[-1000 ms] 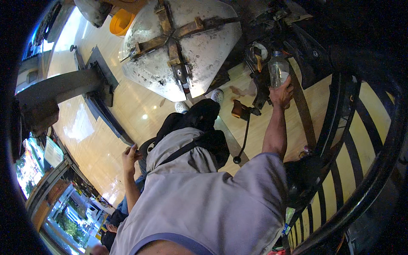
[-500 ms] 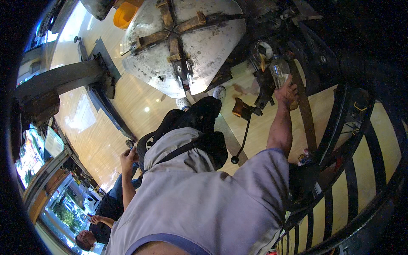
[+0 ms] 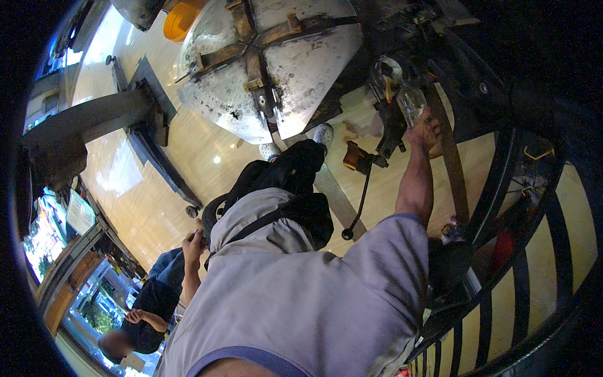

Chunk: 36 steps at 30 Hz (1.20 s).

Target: The person removes a tire from a white car, rolls it into a garage, and applies a sealant to a puncture using a brush. They then use a tool to insert a plug into the puncture and mount the tire onto a machine.

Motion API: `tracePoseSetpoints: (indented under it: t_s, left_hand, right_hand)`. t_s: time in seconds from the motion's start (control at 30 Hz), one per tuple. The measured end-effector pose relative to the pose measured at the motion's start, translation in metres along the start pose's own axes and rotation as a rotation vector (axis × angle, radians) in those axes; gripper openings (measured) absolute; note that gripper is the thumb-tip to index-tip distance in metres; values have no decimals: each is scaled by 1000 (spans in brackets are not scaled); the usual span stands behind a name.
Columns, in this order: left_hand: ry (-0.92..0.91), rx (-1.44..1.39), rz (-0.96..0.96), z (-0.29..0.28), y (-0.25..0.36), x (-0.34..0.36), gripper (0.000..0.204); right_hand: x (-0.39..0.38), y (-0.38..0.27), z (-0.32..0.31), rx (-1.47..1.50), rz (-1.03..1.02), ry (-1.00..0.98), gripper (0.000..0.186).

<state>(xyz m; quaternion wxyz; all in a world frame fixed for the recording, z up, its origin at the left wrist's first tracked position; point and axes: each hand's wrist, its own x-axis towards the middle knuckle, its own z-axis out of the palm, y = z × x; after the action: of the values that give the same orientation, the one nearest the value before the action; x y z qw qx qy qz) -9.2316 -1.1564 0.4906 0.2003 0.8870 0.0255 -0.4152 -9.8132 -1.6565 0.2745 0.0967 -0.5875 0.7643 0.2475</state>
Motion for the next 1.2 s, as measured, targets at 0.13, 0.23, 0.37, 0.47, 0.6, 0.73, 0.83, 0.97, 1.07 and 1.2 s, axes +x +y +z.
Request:
tracePoseSetpoints:
  t_s: [0.13, 0.23, 0.37, 0.47, 0.6, 0.73, 0.83, 0.97, 1.07, 1.2]
  left_hand:
    - [-2, -73, -1, 4, 2, 1, 40]
    - [-13, -75, 2, 1, -2, 10, 40]
    - [8, -73, 9, 6, 4, 13, 39]
    - [6, -82, 8, 8, 11, 10, 38]
    - [12, -98, 12, 7, 13, 10, 36]
    - [9, -91, 8, 7, 18, 6, 36]
    - [-17, -104, -2, 19, 20, 11, 35]
    - [-6, -74, 6, 9, 16, 14, 36]
    - [-13, -97, 10, 13, 16, 16, 36]
    - [-32, -101, 0, 12, 15, 20, 37]
  right_hand:
    - [10, 2, 0, -26, 20, -19, 111]
    - [16, 5, 3, -36, 26, -9, 113]
    - [18, 9, 4, -23, 18, 23, 114]
    - [18, 6, -10, -38, 32, -64, 113]
    - [8, 1, -28, -30, 27, -42, 108]
    - [6, -1, -39, -67, 5, -83, 108]
    - [19, 16, -34, -181, 19, -56, 114]
    - [6, 0, -39, -82, -1, -77, 111]
    - [12, 7, -26, -111, -6, 14, 118]
    - [10, 7, -21, -58, 26, -13, 116]
